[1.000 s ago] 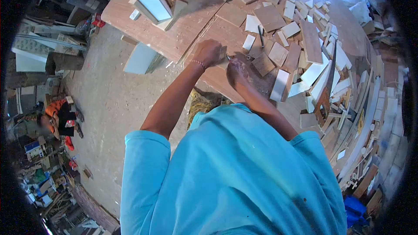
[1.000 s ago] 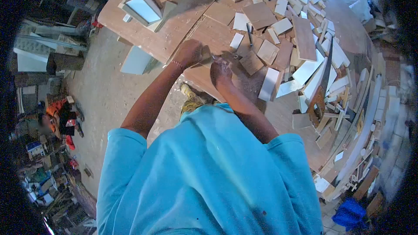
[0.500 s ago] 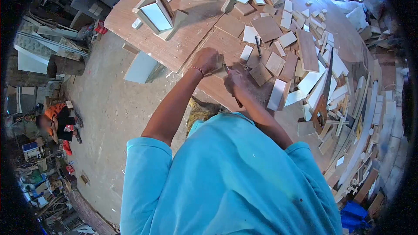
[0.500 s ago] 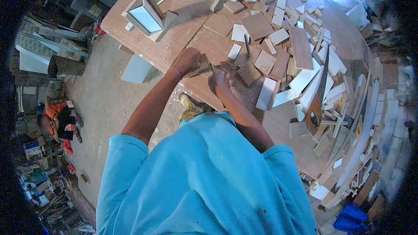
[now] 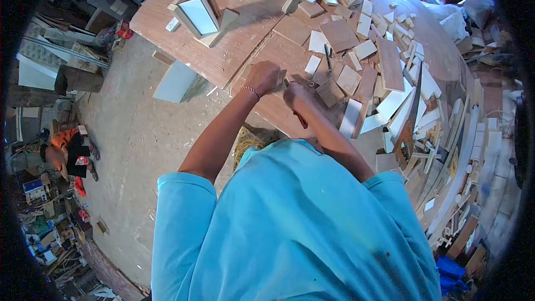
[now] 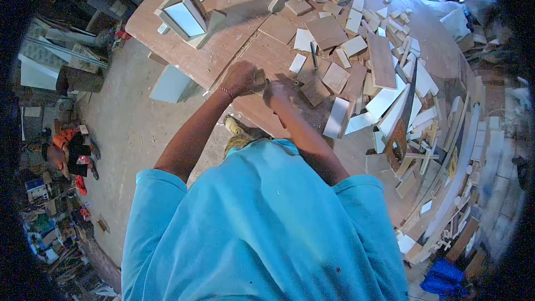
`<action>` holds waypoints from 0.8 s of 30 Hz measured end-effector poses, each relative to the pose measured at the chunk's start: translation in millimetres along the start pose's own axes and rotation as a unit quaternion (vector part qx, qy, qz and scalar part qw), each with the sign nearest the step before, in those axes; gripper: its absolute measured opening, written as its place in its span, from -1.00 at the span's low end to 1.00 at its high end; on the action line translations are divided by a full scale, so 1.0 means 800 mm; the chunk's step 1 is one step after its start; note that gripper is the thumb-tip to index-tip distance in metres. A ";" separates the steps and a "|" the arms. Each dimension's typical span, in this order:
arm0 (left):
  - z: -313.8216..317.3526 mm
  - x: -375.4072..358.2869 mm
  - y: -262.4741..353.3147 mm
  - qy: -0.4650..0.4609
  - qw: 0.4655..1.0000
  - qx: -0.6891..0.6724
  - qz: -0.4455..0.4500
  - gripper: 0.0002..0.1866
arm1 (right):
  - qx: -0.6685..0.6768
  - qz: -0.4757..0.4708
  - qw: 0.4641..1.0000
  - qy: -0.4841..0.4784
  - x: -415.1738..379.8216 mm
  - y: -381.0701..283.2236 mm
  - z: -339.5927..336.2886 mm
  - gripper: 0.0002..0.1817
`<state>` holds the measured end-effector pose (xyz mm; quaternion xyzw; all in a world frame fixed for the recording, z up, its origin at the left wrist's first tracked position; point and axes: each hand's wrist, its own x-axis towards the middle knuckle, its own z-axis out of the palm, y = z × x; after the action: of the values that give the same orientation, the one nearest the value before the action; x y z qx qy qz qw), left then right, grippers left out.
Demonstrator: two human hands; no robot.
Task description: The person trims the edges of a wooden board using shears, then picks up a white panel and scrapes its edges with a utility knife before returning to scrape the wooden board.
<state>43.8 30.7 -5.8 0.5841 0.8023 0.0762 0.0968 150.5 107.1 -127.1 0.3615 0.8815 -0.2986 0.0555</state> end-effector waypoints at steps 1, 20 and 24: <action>0.008 0.000 -0.004 0.001 1.000 0.004 0.002 -0.80 | 0.045 -0.022 0.999 -0.018 -0.002 0.005 -0.002 -0.80; 0.022 0.011 -0.016 0.010 0.999 0.031 0.010 -0.84 | 0.080 0.133 0.987 0.039 -0.006 -0.021 0.022 -0.73; 0.004 0.010 -0.015 -0.002 1.000 0.012 0.017 -0.86 | 0.072 -0.053 0.995 0.037 0.043 0.046 0.063 -0.79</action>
<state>31.2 34.5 -12.3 0.5987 0.7930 0.0675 0.0901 144.2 119.6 -196.7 0.3282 0.8770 -0.3504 -0.0188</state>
